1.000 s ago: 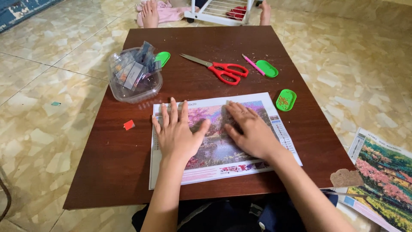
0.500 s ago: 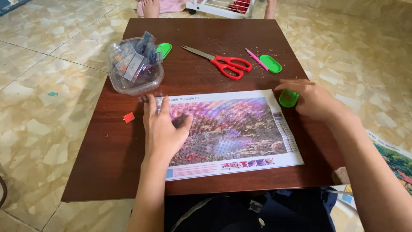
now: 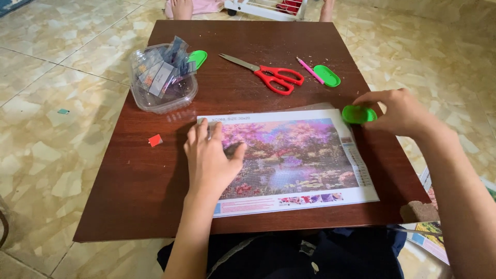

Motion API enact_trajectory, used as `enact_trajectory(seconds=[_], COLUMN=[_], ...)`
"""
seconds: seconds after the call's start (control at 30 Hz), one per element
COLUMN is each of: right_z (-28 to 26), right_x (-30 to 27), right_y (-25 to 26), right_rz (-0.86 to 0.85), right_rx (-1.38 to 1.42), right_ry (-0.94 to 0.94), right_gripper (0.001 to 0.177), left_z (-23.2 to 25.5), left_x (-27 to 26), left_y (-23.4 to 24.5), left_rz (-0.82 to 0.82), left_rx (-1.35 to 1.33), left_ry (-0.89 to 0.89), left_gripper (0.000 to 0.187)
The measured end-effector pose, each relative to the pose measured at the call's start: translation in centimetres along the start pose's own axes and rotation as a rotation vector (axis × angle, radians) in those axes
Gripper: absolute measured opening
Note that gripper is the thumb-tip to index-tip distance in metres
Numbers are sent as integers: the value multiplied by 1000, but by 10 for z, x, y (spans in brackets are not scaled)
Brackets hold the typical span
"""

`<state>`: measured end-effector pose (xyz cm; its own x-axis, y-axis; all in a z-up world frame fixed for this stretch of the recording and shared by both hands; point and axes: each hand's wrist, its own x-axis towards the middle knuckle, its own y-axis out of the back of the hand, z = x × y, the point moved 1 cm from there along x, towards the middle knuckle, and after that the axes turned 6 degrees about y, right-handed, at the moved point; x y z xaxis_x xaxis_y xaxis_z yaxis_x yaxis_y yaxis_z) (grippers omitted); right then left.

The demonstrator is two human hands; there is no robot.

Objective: The person creates a diamond painting by picking up individual resin diamonds from a container with a stylus and placing them onto a canvas, then cutting a thread pack with scissors and applying thread to the canvas with the stylus. The person also adjusts a plastic film and a green mold on the canvas, pressing the canvas by hand.

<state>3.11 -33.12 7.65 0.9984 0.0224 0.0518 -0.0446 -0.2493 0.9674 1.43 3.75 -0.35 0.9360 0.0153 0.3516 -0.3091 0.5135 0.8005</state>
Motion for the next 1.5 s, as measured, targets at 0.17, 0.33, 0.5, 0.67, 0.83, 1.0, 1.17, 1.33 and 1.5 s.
enact_trajectory(seconds=[0.17,0.33,0.5,0.67,0.83,1.0,1.17,1.33,1.5], right_z=[-31,-73,-75,-98,-121,-109,4,15,-4], right_x=[4,18,46,77,85,81,172,234,250], right_y=[11,9,-17,-52,-62,-54,-104,-117,-128], right_rz=[25,-91,-11,-60,-94,58,547,454,179], right_rx=[22,67,83,78,96,373,186,-64,-101], right_ry=[75,200,348,424,470,349,95,-94,-262], right_gripper=[57,60,62,60,56,45,10,29,53], left_z=[29,30,-20,-22,-22,-20,-19,-19,-21], left_x=[-2,-1,46,59,54,52,46,42,44], left_y=[-4,-7,-30,-27,-29,-30,-28,-22,-21], left_rz=[-113,70,-34,-156,-194,-118,-60,-31,-45], left_rx=[53,-52,-93,-169,-223,-283,-327,-377,-391], left_ry=[47,-56,-87,-117,-27,-41,-65,-57,-48], left_gripper=[75,58,48,39,29,27,27,24,28])
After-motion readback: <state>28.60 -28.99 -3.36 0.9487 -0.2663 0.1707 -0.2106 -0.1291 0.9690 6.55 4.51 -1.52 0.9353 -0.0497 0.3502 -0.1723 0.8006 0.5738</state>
